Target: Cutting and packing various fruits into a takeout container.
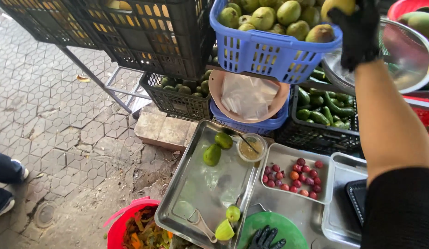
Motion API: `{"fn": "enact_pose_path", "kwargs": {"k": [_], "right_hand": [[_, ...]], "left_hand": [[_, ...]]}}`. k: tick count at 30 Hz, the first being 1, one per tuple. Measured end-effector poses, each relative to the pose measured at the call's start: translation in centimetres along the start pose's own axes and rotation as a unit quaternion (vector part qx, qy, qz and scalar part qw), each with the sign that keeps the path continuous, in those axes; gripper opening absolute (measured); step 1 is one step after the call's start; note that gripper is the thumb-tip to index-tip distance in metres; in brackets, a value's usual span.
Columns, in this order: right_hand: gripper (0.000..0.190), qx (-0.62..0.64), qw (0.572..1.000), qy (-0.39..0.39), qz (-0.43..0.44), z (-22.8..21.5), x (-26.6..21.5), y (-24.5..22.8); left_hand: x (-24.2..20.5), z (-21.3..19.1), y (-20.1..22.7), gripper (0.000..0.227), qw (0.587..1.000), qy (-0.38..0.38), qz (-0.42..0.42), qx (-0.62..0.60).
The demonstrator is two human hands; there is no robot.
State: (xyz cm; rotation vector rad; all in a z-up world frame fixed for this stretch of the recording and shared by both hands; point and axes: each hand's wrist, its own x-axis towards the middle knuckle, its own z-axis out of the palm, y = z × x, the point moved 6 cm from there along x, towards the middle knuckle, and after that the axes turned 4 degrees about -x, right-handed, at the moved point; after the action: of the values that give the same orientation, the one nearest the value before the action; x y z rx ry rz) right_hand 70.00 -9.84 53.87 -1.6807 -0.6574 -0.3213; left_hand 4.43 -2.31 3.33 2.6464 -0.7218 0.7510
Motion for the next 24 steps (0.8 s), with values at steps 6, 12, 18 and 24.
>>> {"fn": "enact_pose_path", "kwargs": {"k": [6, 12, 18, 24], "right_hand": [[0.051, 0.404, 0.892, 0.044, 0.195, 1.0, -17.4, -9.9], [0.059, 0.488, 0.824, 0.076, 0.279, 3.6, -37.9, -17.7], [0.069, 0.189, 0.964, -0.052, 0.181, 9.7, -59.2, -24.8], [0.071, -0.203, 0.974, -0.095, 0.040, 13.3, -73.3, -25.6]], "left_hand": [[4.1, -0.5, -2.4, 0.094, 0.955, -0.255, 0.003, -0.154], [4.1, -0.8, -2.4, 0.137, 0.911, -0.351, 0.017, -0.217], [4.1, -3.6, -0.8, 0.087, 0.791, -0.356, -0.082, -0.492], [2.7, -15.6, 4.1, 0.067, 0.220, -0.176, -0.244, -0.928]]}}
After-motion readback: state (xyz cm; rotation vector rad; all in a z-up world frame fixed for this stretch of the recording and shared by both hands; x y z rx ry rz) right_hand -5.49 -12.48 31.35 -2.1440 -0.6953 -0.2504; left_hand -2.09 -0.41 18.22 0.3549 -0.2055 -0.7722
